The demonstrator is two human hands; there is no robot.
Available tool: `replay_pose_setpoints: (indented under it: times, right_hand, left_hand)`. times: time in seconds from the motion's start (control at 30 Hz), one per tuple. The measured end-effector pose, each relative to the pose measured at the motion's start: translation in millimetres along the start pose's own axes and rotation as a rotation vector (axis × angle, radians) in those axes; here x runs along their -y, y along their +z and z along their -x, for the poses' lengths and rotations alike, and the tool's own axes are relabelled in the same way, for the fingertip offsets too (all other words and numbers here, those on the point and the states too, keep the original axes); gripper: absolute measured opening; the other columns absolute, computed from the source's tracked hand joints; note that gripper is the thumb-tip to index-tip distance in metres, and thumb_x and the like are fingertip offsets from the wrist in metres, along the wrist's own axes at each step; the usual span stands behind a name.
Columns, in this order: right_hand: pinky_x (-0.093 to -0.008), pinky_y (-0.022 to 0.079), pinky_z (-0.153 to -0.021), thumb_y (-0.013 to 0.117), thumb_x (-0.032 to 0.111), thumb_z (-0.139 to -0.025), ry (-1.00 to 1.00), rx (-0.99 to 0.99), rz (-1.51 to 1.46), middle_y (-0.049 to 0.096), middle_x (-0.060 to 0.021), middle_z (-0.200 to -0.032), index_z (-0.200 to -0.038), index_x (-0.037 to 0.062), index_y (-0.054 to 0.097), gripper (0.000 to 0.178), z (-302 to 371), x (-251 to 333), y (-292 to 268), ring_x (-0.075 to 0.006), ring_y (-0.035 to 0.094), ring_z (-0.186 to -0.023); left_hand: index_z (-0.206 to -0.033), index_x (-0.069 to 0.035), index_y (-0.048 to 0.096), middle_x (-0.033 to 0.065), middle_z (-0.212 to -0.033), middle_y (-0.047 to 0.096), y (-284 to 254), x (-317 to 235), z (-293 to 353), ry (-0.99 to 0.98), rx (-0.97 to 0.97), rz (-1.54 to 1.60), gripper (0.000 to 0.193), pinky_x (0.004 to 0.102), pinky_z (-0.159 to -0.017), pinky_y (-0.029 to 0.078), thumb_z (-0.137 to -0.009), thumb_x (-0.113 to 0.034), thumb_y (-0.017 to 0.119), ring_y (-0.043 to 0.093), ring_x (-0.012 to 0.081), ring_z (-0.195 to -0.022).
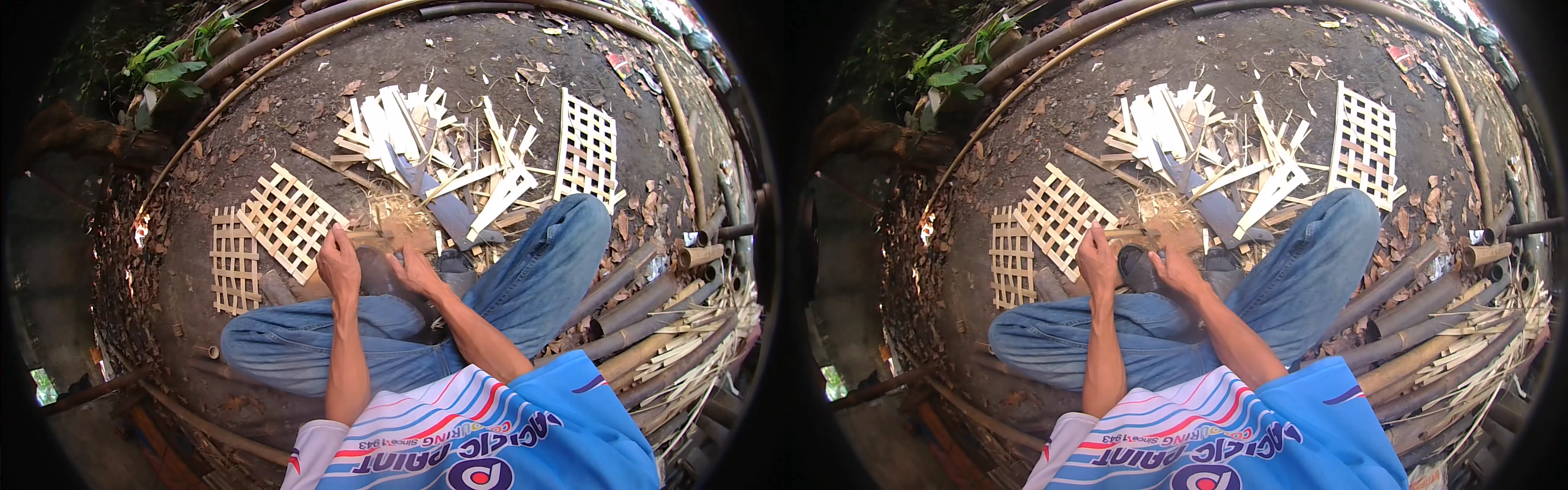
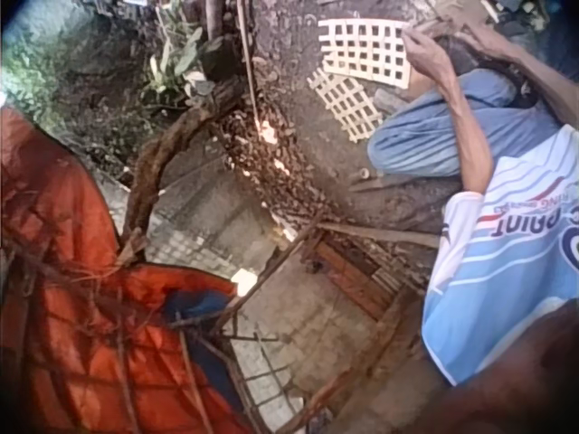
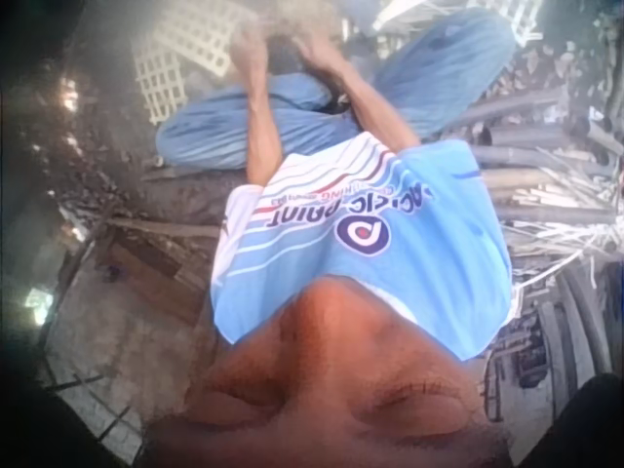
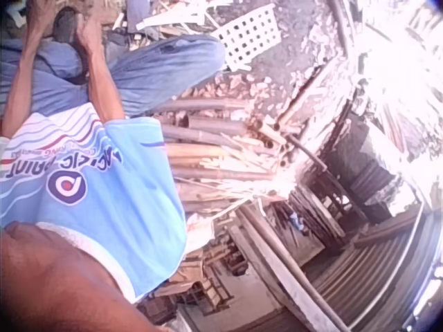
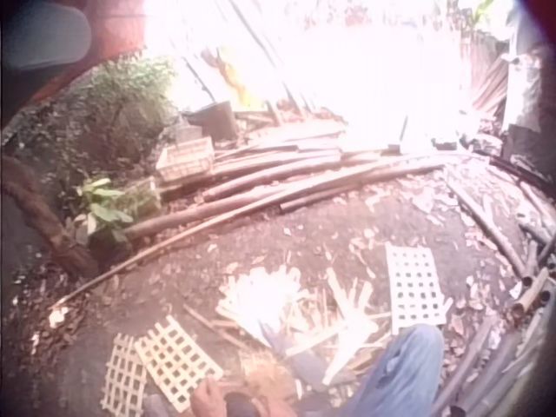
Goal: The person sits on the ground and uses a knife to cut and shape thin bamboo strips. They weave the strips into a square lattice pattern, occasionally standing to inspect the work before returning to continue weaving.
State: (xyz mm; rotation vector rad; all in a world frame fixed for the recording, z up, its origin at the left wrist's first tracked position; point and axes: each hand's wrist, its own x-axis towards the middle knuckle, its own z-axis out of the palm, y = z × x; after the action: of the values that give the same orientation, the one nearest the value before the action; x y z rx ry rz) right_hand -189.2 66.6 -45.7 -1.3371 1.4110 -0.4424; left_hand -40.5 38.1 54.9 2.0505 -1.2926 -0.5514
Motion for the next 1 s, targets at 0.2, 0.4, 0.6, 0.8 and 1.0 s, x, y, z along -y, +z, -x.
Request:
replay_pose_setpoints:
  times: [0.2,0.4,0.6,0.8,1.0]
  right_hand:
    - [-0.0537,0.046,-0.093,0.05,0.05,-0.099,0.11,0.044,0.05,0.061,-0.0389,-0.11,-0.119,-0.0115,0.051,0.064,-6.9,-22.1,6.6,-0.0527,0.059,-0.107]
    - [-0.0507,0.048,-0.09,0.049,0.051,-0.099,0.149,0.061,-0.04,0.064,-0.0359,-0.109,-0.116,-0.0104,0.056,0.064,-24.0,-50.1,15.8,-0.0487,0.062,-0.104]
    - [-0.0452,0.054,-0.068,0.049,0.051,-0.1,0.236,0.167,-0.418,0.068,-0.0246,-0.082,-0.104,-0.0091,0.058,0.061,-24.1,-45.3,17.0,-0.0331,0.071,-0.071]
    - [-0.0477,0.052,-0.079,0.045,0.053,-0.101,-0.002,0.039,-0.011,0.067,-0.0311,-0.091,-0.105,-0.0116,0.058,0.067,-16.5,-10.9,14.0,-0.0408,0.068,-0.083]
    - [-0.0493,0.05,-0.079,0.051,0.046,-0.1,-0.093,0.197,-0.107,0.065,-0.0342,-0.088,-0.111,-0.011,0.056,0.058,2.4,37.9,5.5,-0.0459,0.066,-0.087]
  left_hand:
    - [-0.074,0.001,0.061,0.0188,-0.058,0.056,-9.2,-1.8,3.7,-0.017,-0.003,-0.174,0.053,0.0491,-0.059,0.038,-0.104,-0.038,0.044,0.053,0.0397,-0.058]
    - [-0.077,0.001,0.069,0.0104,-0.06,0.066,-7.8,4.3,-0.1,-0.111,0.066,-0.15,0.057,0.0455,-0.062,0.047,-0.104,-0.042,0.043,0.065,0.0333,-0.063]
    - [-0.08,0.001,0.072,0.0108,-0.065,0.07,-7.9,31.0,-12.9,-0.242,-0.041,-0.18,0.06,0.0454,-0.066,0.05,-0.105,-0.044,0.04,0.068,0.0319,-0.064]
    - [-0.077,0.001,0.072,0.0105,-0.062,0.068,-11.3,35.5,-21.6,-0.263,0.001,-0.202,0.064,0.0466,-0.068,0.05,-0.105,-0.045,0.037,0.068,0.0329,-0.066]
    - [-0.07,0.0,0.068,0.0099,-0.057,0.065,-10.0,36.8,-26.3,-0.195,0.031,-0.227,0.065,0.0449,-0.066,0.05,-0.105,-0.045,0.036,0.066,0.0301,-0.062]
